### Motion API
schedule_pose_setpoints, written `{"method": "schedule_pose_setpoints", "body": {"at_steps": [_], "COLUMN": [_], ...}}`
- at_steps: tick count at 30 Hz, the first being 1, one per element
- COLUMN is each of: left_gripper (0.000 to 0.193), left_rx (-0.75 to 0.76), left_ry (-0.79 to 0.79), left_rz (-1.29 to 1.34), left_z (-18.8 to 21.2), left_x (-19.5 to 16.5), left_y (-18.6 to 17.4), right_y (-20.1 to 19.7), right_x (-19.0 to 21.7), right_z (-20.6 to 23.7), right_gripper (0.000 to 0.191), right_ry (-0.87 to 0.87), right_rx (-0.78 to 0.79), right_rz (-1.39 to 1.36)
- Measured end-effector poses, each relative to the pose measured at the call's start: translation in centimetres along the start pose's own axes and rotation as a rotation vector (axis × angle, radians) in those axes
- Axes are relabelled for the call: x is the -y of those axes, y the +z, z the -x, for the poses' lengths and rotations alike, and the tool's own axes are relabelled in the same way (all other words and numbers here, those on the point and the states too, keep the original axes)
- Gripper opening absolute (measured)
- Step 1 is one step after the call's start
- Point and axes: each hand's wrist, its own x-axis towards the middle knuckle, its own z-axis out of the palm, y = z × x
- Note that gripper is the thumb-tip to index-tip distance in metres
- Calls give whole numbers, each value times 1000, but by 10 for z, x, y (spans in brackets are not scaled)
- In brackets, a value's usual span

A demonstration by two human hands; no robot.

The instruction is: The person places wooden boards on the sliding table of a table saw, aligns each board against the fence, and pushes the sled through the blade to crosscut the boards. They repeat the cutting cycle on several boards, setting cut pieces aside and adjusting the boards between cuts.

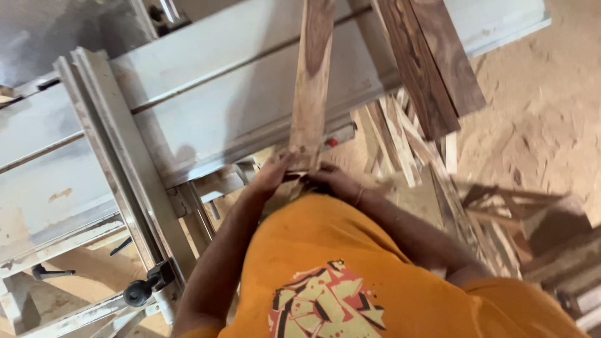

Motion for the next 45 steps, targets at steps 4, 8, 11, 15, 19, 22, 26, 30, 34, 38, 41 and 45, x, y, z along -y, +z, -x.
{"method": "schedule_pose_setpoints", "body": {"at_steps": [4, 8, 11, 15, 19, 22, 26, 30, 34, 38, 41, 45], "left_gripper": [52, 46, 40, 34, 46, 45, 45, 38, 37, 33, 23, 28], "left_rx": [-159, -504, -735, -952, -1050, -1110, -1133, -1266, -1258, -1328, -1517, -1680], "left_ry": [192, 16, 41, 351, 452, 547, 674, 603, 879, 1112, 1124, 830], "left_rz": [-196, -947, -1119, -1237, -1182, -1206, -1108, -750, -298, -5, 29, 176], "left_z": [29, 126, 223, 315, 346, 351, 374, 430, 478, 500, 505, 497], "left_x": [-30, -73, -92, -100, -94, -84, -74, -61, -44, -29, -16, 7], "left_y": [8, 10, 22, 37, 47, 44, 18, -27, -80, -135, -169, -211], "right_y": [4, -12, -13, 15, 64, 100, 138, 192, 271, 380, 455, 516], "right_x": [3, 24, 51, 89, 110, 115, 111, 107, 120, 115, 103, 85], "right_z": [-29, -38, -54, -94, -115, -114, -114, -124, -140, -173, -209, -257], "right_gripper": [39, 33, 51, 74, 100, 106, 98, 71, 58, 53, 44, 33], "right_ry": [-120, -40, -85, -57, -73, -36, -20, -100, -119, -217, -80, 68], "right_rx": [229, 47, -8, 21, 84, 72, -21, 228, 529, 497, 359, 386], "right_rz": [509, 494, 315, 11, -111, -284, -258, -168, -40, 144, 304, 392]}}
